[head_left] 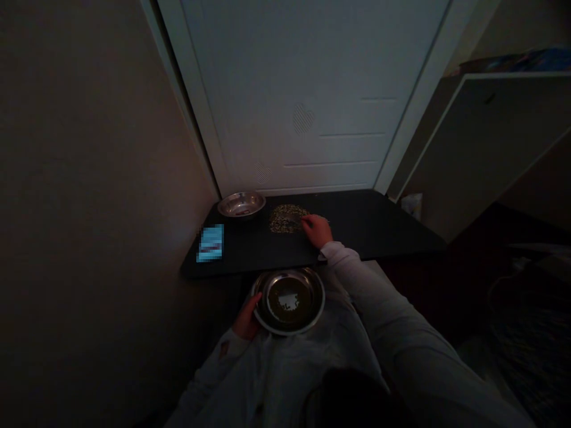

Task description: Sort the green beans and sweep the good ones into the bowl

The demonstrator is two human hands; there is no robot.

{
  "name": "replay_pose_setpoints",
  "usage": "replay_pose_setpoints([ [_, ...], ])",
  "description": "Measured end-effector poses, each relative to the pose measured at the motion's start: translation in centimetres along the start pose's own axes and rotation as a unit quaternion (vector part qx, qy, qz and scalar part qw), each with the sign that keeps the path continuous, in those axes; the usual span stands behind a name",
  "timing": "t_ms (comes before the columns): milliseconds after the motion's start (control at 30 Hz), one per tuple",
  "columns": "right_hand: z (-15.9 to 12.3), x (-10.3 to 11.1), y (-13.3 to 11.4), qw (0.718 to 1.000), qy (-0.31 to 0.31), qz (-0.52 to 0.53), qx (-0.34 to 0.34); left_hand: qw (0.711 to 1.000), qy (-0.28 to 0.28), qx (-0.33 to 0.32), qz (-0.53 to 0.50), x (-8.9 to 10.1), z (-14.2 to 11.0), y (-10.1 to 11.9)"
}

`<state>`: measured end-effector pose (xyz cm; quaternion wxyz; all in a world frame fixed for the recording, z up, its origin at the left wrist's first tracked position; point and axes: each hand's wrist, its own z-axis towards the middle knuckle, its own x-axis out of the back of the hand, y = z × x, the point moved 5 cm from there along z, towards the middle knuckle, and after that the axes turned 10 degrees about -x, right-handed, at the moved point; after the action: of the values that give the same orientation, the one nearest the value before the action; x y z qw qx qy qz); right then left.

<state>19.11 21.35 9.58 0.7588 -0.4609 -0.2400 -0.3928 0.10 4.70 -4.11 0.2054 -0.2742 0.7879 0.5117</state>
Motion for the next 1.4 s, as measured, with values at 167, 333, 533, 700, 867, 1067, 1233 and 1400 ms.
replay_pose_setpoints([
  [167, -0.4, -0.3, -0.2, 1.0, 0.009, 0.022, 0.006, 1.0, 0.02, 0.005, 0.006, -0.6, -0.6, 0.2],
  [333, -0.9, -0.6, -1.0, 0.999, -0.014, 0.019, 0.034, 1.0, 0.025, -0.006, 0.001, -0.9, -0.6, 0.3],
  [533, -0.3, 2.0, 4.2, 0.966, 0.077, 0.204, -0.139, 0.999, 0.03, 0.002, -0.013, -0.8, -0.5, 0.3],
  [700, -1.2, 3.7, 8.2, 0.954, 0.072, 0.196, -0.213, 1.0, 0.018, 0.003, -0.014, -0.8, -0.2, 0.1],
  [867, -1.8, 3.5, 8.3, 0.971, 0.042, 0.116, -0.206, 1.0, 0.0, -0.003, -0.001, -0.4, 0.2, -0.2],
  [1067, -1.7, 3.5, 8.2, 0.975, 0.036, 0.061, -0.211, 1.0, -0.004, 0.002, -0.001, -0.6, -0.1, -0.2],
  [1233, -1.8, 3.4, 8.2, 0.977, 0.016, 0.028, -0.211, 1.0, -0.001, 0.004, 0.004, -1.1, -0.6, 0.1],
  [1400, -1.9, 3.4, 7.9, 0.976, -0.005, 0.01, -0.216, 1.0, 0.015, 0.005, 0.003, -1.3, -0.6, 0.2],
])
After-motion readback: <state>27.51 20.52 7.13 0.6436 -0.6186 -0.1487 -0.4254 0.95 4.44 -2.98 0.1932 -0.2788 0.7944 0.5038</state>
